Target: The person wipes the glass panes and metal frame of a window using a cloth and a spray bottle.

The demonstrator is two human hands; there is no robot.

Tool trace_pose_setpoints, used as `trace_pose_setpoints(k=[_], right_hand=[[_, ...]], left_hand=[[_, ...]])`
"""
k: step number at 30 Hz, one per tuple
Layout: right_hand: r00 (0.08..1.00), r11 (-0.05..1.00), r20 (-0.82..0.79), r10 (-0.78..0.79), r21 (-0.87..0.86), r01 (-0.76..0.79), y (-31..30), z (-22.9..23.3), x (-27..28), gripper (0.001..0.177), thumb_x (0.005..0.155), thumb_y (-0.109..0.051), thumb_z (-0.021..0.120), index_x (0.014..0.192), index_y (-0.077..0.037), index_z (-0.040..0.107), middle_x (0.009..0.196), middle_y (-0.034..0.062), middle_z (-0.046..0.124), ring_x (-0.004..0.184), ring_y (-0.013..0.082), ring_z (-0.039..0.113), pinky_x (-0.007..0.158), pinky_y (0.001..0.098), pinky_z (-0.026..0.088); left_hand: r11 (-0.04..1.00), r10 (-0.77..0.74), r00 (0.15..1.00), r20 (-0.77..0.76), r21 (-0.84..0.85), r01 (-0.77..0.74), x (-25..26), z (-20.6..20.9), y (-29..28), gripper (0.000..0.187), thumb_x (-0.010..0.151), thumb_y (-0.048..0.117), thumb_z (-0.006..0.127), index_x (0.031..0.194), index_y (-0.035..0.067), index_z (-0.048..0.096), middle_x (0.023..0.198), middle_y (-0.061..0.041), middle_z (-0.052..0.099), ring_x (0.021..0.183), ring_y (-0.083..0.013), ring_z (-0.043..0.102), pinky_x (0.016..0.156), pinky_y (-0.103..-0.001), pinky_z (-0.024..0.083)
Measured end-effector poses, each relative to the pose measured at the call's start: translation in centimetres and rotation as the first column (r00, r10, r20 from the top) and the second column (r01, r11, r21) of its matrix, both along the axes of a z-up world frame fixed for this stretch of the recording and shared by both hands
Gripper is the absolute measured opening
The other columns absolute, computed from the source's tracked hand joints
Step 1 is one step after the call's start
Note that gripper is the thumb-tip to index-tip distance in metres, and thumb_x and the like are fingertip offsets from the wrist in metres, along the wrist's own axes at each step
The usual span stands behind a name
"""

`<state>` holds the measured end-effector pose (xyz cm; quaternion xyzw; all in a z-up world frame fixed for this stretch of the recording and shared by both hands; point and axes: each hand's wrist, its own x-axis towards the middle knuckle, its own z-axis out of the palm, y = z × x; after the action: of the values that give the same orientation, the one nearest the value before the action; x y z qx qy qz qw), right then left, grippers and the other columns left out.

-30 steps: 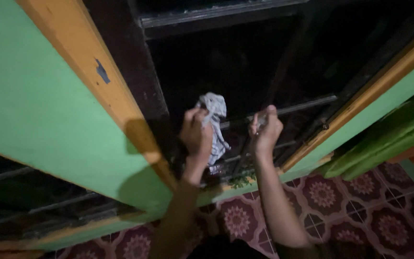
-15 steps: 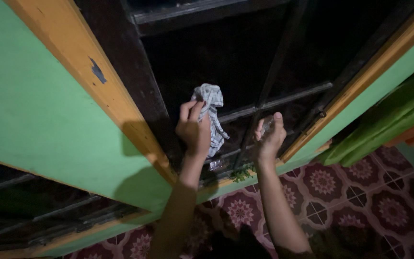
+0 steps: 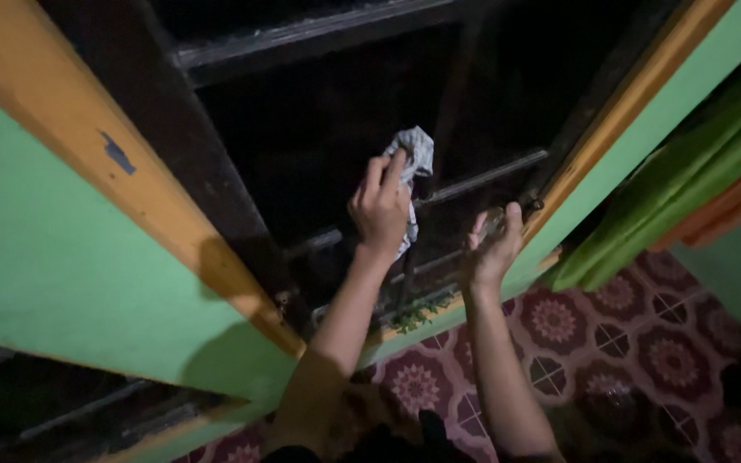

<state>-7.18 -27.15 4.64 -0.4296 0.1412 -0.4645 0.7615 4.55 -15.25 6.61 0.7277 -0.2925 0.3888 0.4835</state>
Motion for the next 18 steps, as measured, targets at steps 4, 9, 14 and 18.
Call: trace_pose_setpoints(k=[4,9,14,18], right_hand=[[0.998,1.0,0.066,-0.001,-0.029,0.003,-0.9,-0.4,0.0,0.05,0.109,-0.047,0.054,0.076,-0.01,0.051,0.063,0.0035,0.048,0.047,0.0122,0.041,0.043,0.0258,0.031],[0.999,0.999,0.035,0.03,-0.038,-0.029,-0.8,-0.8,-0.2,0.045,0.109,-0.046,0.056,0.082,-0.01,0.051,0.072,0.004,0.052,0.056,0.0126,0.045,0.052,0.0281,0.036],[0.996,0.996,-0.053,0.066,-0.058,-0.069,-0.8,-0.4,0.3,0.056,0.107,-0.052,0.052,0.075,-0.007,0.054,0.064,0.0026,0.048,0.049,0.0121,0.042,0.047,0.0275,0.034],[0.999,0.999,-0.038,0.016,-0.037,-0.017,0.0,-1.0,0.4,0.043,0.104,-0.049,0.053,0.082,-0.013,0.055,0.07,0.0017,0.053,0.056,0.0106,0.047,0.049,0.0271,0.034]], left_hand=[[0.999,0.026,0.999,0.047,0.021,-0.027,-1.2,-1.4,-1.3,0.041,0.084,0.001,0.076,0.124,0.009,0.072,0.114,-0.008,0.066,0.096,-0.03,0.073,0.08,-0.039,0.062],[0.981,0.122,0.991,0.061,0.148,-0.129,-1.6,-4.4,-2.2,0.035,0.087,0.001,0.074,0.121,0.008,0.072,0.113,-0.008,0.065,0.098,-0.0296,0.072,0.075,-0.038,0.06],[0.966,0.081,0.995,0.05,0.241,-0.091,-1.6,-6.3,-1.4,0.036,0.083,0.003,0.075,0.119,0.009,0.072,0.11,-0.009,0.064,0.094,-0.0291,0.071,0.069,-0.038,0.059],[0.971,0.081,0.996,0.043,0.221,-0.089,-1.7,-6.6,-1.2,0.03,0.087,0.003,0.076,0.115,0.012,0.074,0.108,-0.006,0.064,0.087,-0.0255,0.071,0.062,-0.037,0.057]])
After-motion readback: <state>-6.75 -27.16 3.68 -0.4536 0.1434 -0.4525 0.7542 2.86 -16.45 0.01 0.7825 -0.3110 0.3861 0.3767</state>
